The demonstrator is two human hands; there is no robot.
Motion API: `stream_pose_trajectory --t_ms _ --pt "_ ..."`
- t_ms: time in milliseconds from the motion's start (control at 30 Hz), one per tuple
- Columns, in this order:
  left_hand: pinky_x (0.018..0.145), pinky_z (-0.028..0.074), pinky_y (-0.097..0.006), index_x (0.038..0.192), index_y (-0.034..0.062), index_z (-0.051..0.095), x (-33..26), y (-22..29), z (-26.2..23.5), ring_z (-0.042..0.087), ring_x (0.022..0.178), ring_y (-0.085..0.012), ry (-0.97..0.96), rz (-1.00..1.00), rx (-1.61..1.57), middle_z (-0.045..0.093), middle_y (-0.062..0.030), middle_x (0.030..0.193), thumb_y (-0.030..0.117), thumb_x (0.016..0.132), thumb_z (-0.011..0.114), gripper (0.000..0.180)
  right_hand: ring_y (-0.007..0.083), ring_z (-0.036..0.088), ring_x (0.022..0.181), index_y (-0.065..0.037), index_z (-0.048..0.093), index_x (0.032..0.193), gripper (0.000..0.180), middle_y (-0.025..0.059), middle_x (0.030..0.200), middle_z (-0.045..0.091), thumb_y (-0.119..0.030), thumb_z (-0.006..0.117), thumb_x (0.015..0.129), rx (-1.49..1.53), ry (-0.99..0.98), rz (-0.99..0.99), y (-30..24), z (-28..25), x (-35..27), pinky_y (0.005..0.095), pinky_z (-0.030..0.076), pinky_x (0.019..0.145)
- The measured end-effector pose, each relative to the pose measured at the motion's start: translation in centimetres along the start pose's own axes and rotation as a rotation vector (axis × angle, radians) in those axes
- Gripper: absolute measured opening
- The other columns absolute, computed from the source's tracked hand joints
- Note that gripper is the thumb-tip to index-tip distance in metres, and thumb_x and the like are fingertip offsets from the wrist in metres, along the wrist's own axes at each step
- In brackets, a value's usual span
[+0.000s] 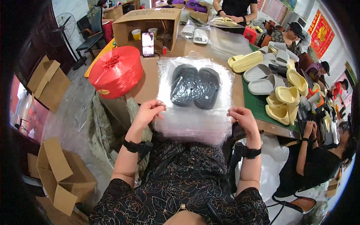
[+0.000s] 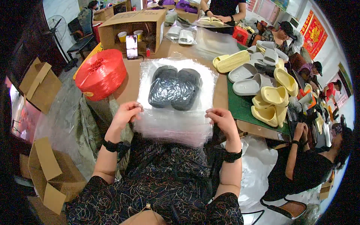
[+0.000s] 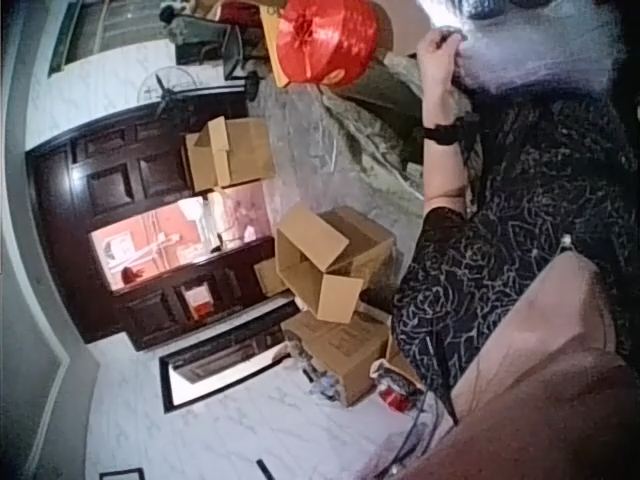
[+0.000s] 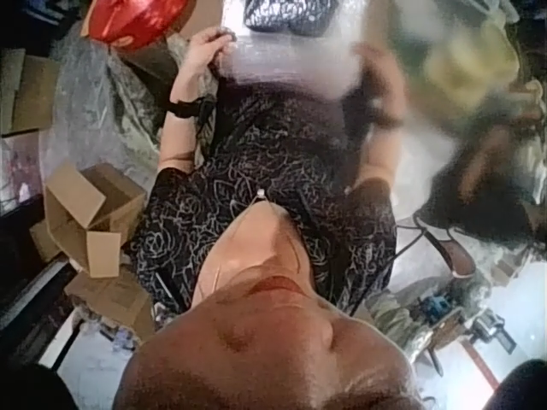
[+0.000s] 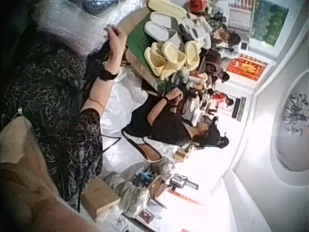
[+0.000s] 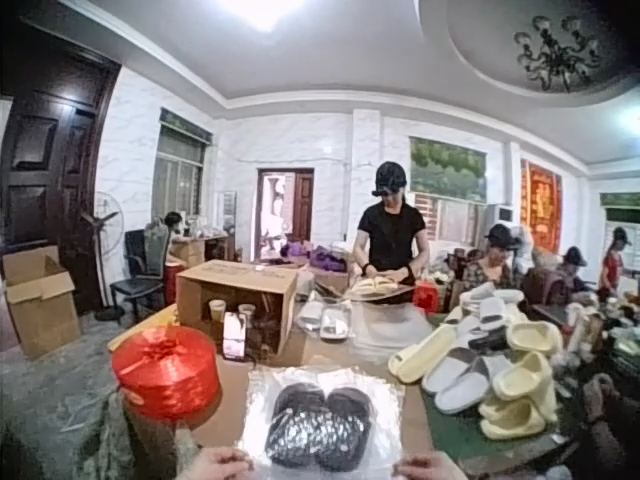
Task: The recorder is packing pairs of shoes into a large green sack at a shoe manufacturing or packaging facility.
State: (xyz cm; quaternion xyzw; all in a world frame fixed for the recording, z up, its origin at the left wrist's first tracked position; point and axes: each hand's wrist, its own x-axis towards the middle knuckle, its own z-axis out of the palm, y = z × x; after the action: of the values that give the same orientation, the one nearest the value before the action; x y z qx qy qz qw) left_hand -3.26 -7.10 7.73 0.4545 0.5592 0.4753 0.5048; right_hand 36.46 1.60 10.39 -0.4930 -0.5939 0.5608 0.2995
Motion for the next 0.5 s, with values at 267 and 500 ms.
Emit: stream_pose_trajectory --t_ms 267,500 --pt "0.095 0.049 -0.034 0.092 -0.0009 0.062 -0.3 -1.9 2.9 0.06 0.113 -0.0249 0.195 0.737 0.105 0.054 -0.0108 0.12 -0.006 0.083 0.064 0.011 0.009 0.056 0.089 -0.005 0.058 0.1 0.014 0.0008 0.099 0.061 -0.011 0.066 0.091 0.539 0.348 -0.516 2.5 4.1 1.4 0.0238 0.043 0.084" --pt "0.094 0.042 -0.03 0.08 0.0056 0.055 -1.7 -4.1 7.1 0.055 0.102 -0.0175 0.122 0.5 -0.47 0.05 -0.0051 0.112 0.001 0.083 0.065 0.012 0.0181 0.063 0.084 -0.003 0.06 0.11 0.027 0.0051 0.098 0.064 -0.008 0.07 0.086 0.838 0.307 -0.137 5.2 7.7 3.1 0.0323 0.049 0.071"
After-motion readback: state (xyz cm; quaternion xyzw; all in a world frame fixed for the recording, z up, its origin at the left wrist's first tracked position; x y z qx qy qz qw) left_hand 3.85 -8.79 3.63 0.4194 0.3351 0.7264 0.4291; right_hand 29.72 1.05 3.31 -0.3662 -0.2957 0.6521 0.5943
